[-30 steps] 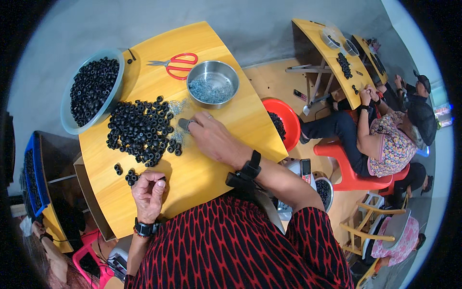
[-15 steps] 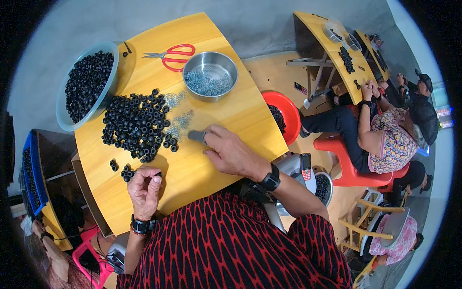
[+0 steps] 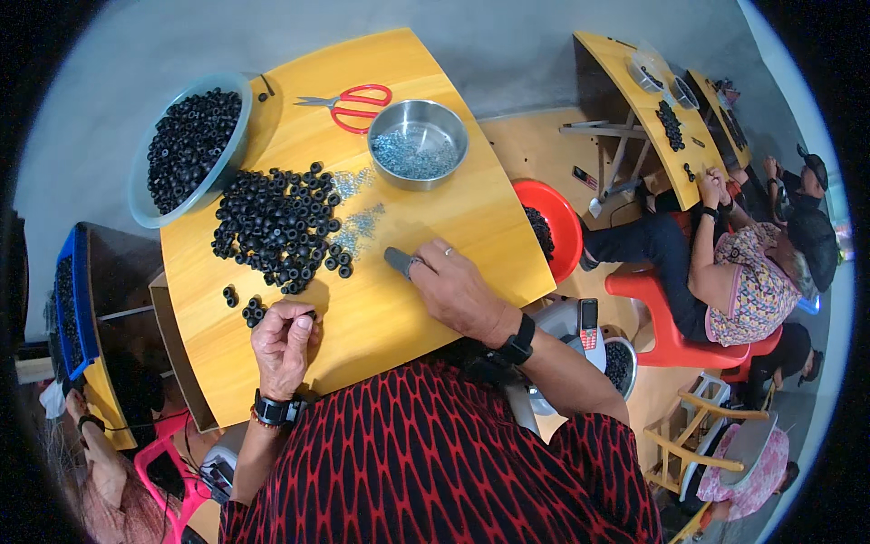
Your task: Inspecting and cleaning small black plastic circular components using a piece of grey foam or sandpaper.
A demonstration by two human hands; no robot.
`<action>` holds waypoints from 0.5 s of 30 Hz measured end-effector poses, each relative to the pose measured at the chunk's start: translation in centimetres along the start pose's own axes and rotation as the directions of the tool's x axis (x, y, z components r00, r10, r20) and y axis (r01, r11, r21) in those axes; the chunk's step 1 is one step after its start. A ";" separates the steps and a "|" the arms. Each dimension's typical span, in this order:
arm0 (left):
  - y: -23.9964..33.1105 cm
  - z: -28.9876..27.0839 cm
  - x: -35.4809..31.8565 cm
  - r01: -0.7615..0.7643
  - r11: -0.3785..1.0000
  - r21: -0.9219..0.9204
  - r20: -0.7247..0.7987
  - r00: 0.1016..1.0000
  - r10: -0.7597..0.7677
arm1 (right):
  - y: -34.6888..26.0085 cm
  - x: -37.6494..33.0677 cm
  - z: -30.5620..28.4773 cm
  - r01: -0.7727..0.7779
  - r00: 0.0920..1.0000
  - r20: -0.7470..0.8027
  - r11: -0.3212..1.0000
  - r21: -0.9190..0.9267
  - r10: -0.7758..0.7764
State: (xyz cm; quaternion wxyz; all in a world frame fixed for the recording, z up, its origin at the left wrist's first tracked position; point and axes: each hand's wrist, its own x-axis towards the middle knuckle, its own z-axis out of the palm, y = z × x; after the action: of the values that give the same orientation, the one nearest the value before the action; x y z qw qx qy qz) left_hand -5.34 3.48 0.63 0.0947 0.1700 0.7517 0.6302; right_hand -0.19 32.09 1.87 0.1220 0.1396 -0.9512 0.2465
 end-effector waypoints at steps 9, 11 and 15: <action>0.5 0.0 -0.2 -0.051 0.994 -0.093 0.014 0.999 0.053 | -1.7 0.6 -0.9 -0.140 0.990 0.021 0.990 0.016 0.140; 0.5 -0.1 -0.2 -0.051 0.990 -0.130 0.047 0.997 0.058 | -1.8 0.7 -1.2 -0.136 0.989 0.058 0.991 -0.013 0.137; 0.4 -0.4 -0.2 -0.096 0.986 -0.137 0.026 0.995 0.100 | -1.1 0.7 -0.9 -0.094 0.995 0.022 0.995 -0.042 0.095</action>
State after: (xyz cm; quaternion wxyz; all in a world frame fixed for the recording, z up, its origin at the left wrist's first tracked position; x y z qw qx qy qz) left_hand -5.23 3.10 1.08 0.0873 0.2105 0.6962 0.6807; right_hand -0.32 31.49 3.33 0.1018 0.0949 -0.9630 0.2309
